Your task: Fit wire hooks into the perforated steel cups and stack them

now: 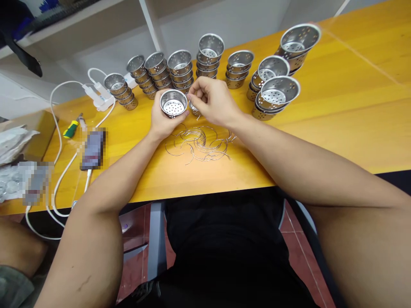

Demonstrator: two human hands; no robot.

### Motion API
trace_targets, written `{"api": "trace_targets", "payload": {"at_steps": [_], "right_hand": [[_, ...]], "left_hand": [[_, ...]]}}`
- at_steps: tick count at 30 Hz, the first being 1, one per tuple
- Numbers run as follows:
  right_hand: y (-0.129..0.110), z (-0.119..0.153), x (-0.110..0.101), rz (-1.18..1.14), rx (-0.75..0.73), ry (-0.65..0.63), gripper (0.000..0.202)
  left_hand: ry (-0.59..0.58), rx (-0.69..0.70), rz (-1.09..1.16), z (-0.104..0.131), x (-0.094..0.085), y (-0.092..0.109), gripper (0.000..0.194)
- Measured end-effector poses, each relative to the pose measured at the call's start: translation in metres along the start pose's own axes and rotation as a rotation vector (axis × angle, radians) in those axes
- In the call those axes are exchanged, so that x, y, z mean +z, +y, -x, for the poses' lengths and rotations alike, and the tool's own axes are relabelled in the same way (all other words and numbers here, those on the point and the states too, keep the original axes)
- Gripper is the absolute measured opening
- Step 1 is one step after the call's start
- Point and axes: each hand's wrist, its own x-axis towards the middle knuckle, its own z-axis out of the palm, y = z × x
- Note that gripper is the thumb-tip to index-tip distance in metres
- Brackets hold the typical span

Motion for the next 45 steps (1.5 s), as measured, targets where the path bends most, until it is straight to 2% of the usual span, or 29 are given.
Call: {"api": "trace_targets", "payload": {"at_steps": [5,10,18,24,28,32,34,37,39,41,45], "right_hand": [[-0.001,0.0,0.004,0.033,0.006,0.002,0.061],[0.002,0.0,0.006,0.049,0.008,0.01,0.064],[-0.001,-0.001,0.008,0.063,0.039,0.011,0.07],[-0.007,0.0,0.007,0.07,0.078,0.012,0.066],[-0.012,0.002,0.009,0.029,0.102,0.003,0.062],[-0.019,0.0,0.008,-0.042,0.113,-0.005,0.069],[-0.023,-0.001,0.005,-0.127,0.125,-0.042,0.072],[-0.028,-0.002,-0.002,-0.259,0.143,-0.176,0.076],[-0.029,-0.003,-0.006,-0.314,0.139,-0.261,0.079],[-0.03,-0.003,-0.008,-0.339,0.134,-0.302,0.084],[-0.026,-0.004,-0.007,-0.335,0.148,-0.278,0.088]], "left_hand": [[-0.088,0.072,0.032,0.002,0.011,0.013,0.119],[-0.149,0.116,0.049,0.001,0.01,0.028,0.13],[-0.196,0.119,-0.009,0.003,0.006,0.027,0.129],[-0.202,0.136,-0.001,0.002,0.005,0.03,0.125],[-0.231,0.15,0.03,0.001,0.004,0.033,0.124],[-0.252,0.114,0.06,0.003,0.005,0.036,0.117],[-0.228,0.071,0.097,0.003,0.006,0.038,0.108],[-0.175,-0.003,0.152,0.001,0.002,0.037,0.09],[-0.178,-0.035,0.178,-0.001,-0.001,0.036,0.086],[-0.203,-0.031,0.195,-0.002,-0.001,0.034,0.093],[-0.183,0.024,0.15,-0.002,0.008,0.031,0.109]]}}
